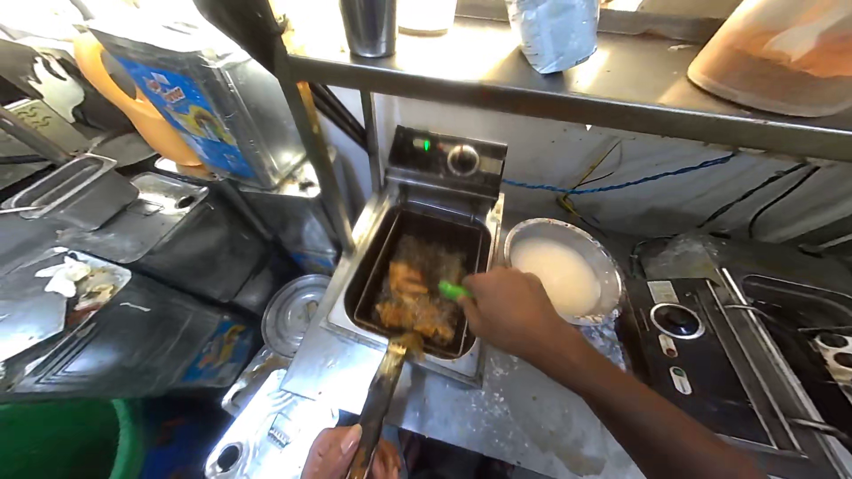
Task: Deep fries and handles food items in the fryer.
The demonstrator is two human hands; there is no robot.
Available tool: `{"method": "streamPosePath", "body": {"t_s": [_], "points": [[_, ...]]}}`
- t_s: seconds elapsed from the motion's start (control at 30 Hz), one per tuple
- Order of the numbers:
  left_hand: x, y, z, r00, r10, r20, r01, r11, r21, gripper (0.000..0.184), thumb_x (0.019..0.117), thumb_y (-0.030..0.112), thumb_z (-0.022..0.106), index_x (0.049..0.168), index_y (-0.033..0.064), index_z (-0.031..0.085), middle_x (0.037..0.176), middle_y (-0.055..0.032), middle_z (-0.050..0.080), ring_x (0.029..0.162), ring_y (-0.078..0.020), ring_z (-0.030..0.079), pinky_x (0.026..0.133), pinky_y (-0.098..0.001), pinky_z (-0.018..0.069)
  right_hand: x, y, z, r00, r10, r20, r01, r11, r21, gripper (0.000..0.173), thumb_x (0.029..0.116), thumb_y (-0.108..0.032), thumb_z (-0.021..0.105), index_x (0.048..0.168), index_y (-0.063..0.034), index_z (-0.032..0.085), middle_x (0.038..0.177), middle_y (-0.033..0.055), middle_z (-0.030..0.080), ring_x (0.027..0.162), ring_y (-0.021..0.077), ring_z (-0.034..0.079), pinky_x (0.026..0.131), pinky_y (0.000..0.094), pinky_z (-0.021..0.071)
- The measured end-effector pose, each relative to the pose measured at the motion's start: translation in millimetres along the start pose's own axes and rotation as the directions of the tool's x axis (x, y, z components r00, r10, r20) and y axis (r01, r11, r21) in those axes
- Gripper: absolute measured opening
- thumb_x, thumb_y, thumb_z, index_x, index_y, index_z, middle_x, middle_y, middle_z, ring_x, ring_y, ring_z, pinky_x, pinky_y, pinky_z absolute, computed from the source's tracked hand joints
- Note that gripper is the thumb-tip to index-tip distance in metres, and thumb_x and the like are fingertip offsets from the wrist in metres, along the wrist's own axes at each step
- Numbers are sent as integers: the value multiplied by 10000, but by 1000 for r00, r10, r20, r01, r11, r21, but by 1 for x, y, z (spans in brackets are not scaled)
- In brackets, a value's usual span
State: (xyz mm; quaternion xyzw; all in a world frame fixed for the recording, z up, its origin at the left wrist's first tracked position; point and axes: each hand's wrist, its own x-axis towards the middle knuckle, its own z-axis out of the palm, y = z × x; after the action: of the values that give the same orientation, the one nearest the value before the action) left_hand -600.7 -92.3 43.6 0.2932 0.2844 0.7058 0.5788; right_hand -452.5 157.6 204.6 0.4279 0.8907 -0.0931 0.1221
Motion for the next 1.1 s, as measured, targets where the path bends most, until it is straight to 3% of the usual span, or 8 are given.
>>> {"method": "streamPosePath", "body": {"t_s": [0.07,0.17,0.3,0.5,0.63,0.77,0.9,1.1], "points": [[0,0,0,1000,-4,-8,4,1000,-1,504,1058,465,497,944,64,779,849,-133,761,777,-219,744,756,-363,615,-1,0,0,1000,-3,7,3,1000,-8,299,1017,-379,567,956,-131,722,831,96,696,838,307,695,684,518,518],[-1,0,0,1000,-4,-4,4,1000,-10,507,1064,452,491,947,46,771,851,-145,758,770,-221,745,740,-356,617,1,10,-14,998,3,-69,-3,1000,4,274,994,-370,610,878,-144,713,767,84,676,775,298,687,627,515,510],[0,-1,-4,1000,-4,20,4,1000,-4,510,1067,458,480,971,55,777,864,-144,760,772,-224,743,756,-363,617,15,4,-32,999,29,-21,-30,998,-54,267,957,-383,642,847,-149,711,772,70,670,778,283,678,625,505,502],[-1,0,0,1000,11,-6,-11,1000,16,489,1059,467,492,988,74,775,862,-134,763,776,-221,749,753,-359,623,47,-17,-6,997,7,78,-7,1000,-3,255,956,-322,667,914,-72,697,909,138,701,870,337,700,669,538,535],[-2,2,5,999,-11,-51,11,1000,2,514,1051,486,500,956,65,778,844,-127,760,753,-208,742,722,-352,619,37,1,-25,1000,-16,-25,16,1000,0,263,952,-343,683,864,-98,719,822,133,695,814,351,696,647,575,528],[-1,0,4,1000,1,-16,-2,999,-34,523,1063,471,480,955,50,771,847,-139,760,773,-227,747,761,-376,619,26,11,-45,991,12,-135,-17,999,-36,258,973,-339,666,849,-121,723,774,111,674,770,334,677,609,543,494],[0,1,3,999,-13,-43,13,1000,-2,505,1055,467,502,957,52,771,839,-143,755,737,-225,739,710,-370,621,39,14,-27,994,59,-91,-65,996,-61,253,978,-338,621,932,-114,730,868,122,703,863,335,696,671,547,521],[-3,2,2,999,-19,-38,19,1000,-12,509,1062,465,488,972,52,772,846,-145,760,747,-222,746,717,-356,622,23,5,-31,995,29,-94,-36,997,-72,236,973,-362,636,902,-159,732,807,74,694,791,294,687,631,511,500]]}}
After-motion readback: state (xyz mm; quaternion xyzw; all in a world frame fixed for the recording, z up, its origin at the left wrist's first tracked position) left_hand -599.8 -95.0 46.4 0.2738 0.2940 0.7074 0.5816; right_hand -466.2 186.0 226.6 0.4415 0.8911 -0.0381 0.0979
